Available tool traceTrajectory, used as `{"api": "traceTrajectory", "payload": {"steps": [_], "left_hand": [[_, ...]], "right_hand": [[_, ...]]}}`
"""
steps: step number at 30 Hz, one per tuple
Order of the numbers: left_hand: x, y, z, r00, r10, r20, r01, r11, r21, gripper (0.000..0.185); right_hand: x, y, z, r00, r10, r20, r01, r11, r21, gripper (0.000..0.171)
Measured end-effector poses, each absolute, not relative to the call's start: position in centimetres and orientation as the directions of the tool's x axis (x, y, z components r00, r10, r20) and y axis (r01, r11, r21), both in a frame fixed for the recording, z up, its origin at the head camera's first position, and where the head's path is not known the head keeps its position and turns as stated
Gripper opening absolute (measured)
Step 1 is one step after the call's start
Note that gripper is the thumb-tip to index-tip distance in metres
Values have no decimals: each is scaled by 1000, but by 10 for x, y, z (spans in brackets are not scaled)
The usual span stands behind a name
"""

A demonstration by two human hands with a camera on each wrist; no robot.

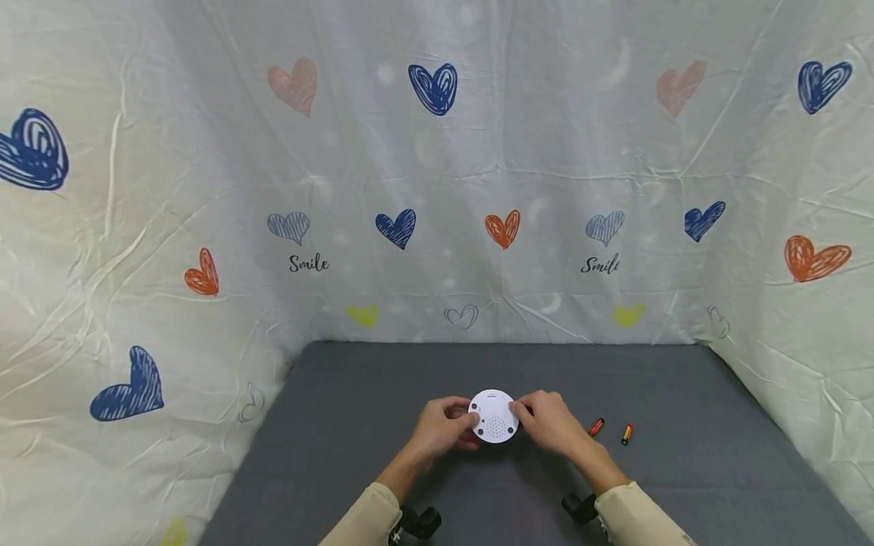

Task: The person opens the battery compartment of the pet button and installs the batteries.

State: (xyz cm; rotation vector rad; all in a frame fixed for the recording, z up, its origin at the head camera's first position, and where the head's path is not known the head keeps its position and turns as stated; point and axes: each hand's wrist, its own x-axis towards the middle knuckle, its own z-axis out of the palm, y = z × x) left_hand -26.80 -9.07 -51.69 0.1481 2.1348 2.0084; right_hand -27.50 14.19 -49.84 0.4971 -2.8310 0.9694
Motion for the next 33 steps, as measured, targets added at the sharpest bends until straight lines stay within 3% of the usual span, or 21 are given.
{"api": "traceTrajectory", "payload": {"steps": [8,15,24,33], "left_hand": [[-267,-88,-527,-961,228,-156,-143,72,987,44],[-267,-87,-533,-948,247,-203,-189,79,979,43],[-268,-87,-541,-944,255,-209,-194,82,977,43],[-268,-87,-542,-943,240,-233,-218,86,972,43]], "right_hand": [[-274,146,-511,-943,-281,178,-331,740,-586,32],[-284,159,-540,-892,-361,271,-450,665,-596,38],[-271,149,-525,-955,-272,115,-285,742,-606,37],[-271,146,-523,-957,-253,142,-288,764,-578,27]]}}
